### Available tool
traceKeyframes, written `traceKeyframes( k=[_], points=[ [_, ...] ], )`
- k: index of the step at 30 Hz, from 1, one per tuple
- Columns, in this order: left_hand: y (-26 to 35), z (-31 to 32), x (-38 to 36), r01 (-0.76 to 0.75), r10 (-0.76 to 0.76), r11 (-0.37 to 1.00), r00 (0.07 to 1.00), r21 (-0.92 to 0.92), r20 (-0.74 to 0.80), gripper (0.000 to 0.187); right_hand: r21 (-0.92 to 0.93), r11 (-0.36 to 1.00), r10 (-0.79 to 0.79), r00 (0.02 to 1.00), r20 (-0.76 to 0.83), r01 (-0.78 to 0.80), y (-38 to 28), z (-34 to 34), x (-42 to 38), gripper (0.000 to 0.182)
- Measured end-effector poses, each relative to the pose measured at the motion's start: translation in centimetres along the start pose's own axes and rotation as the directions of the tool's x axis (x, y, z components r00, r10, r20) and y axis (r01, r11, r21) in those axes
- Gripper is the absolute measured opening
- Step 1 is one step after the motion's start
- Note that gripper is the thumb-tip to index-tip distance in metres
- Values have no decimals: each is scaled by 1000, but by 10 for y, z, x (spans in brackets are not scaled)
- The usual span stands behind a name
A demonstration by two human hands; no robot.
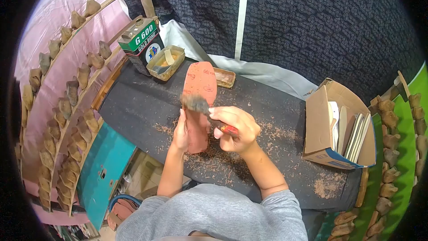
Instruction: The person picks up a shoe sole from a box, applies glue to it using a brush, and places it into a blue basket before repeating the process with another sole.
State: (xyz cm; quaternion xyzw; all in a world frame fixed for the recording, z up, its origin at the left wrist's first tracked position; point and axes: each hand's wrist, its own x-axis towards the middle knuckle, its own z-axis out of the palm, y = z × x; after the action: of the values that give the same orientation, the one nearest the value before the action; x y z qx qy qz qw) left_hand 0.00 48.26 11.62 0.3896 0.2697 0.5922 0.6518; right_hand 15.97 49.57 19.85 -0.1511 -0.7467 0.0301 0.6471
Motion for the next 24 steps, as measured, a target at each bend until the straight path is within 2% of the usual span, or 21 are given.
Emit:
traceKeyframes(
  k=[1, 3, 5, 7, 8, 11, 13, 15, 16, 17, 19, 20, 21, 23, 24],
  points=[
    [1, -2, 0, 11, -11, 1000, 999, 9, -36, 61, 2, 1000, 0, 1000, -1, 0, -1, 0, 1, 18],
    [1, -6, -1, 19, -19, 1000, 1000, -3, 21, 61, -16, 998, 60, 997, -52, -61, -2, -1, 4, 34],
    [6, 5, -4, 20, -21, 999, 999, -40, -26, 62, -100, 994, 45, 995, -87, -54, 4, 3, 10, 29],
    [8, 10, -3, 16, -20, 999, 997, -45, -80, 62, -146, 989, 2, 1000, -16, -4, 9, 5, 7, 26],
    [6, 6, -2, 14, -16, 999, 998, -40, -58, 63, -114, 993, -12, 1000, 18, 14, 7, 6, 4, 20],
    [11, -3, 1, -19, 18, 997, 1000, -77, -18, 62, -11, 996, -83, 990, 116, 85, -7, 6, -7, 20],
    [14, -3, 3, -53, 54, 992, 999, -118, 2, 61, 92, 996, -29, 982, 186, 12, -14, 3, -7, 23],
    [17, 3, 2, -95, 86, 986, 994, -138, -74, 57, 109, 994, -14, 984, 178, -6, -15, 3, -3, 25],
    [9, -5, 2, -79, 80, 977, 997, -197, -5, 54, 76, 997, -5, 993, 117, -4, -14, 4, 2, 24],
    [4, -8, 1, -85, 86, 976, 996, -199, -5, 54, 44, 999, -2, 998, 57, -1, -13, 4, 6, 24],
    [9, -2, 2, -8, 56, 964, 983, -267, 174, 54, 0, 1000, -21, 999, 39, 21, -10, 8, 7, 21],
    [10, 6, 2, -29, 32, 962, 999, -270, 7, 53, -20, 999, -32, 997, 70, 34, -10, 9, 5, 21],
    [11, 5, 5, -33, 36, 963, 999, -268, 8, 53, -39, 998, -41, 994, 100, 45, -11, 10, 2, 21],
    [12, 1, 10, -74, 61, 960, 997, -270, -56, 53, 57, 996, -74, 984, 160, 66, -14, 9, -9, 24],
    [14, -10, 14, -50, 72, 958, 995, -283, 69, 54, 100, 994, -72, 974, 213, 52, -17, 6, -13, 25]
  ],
)
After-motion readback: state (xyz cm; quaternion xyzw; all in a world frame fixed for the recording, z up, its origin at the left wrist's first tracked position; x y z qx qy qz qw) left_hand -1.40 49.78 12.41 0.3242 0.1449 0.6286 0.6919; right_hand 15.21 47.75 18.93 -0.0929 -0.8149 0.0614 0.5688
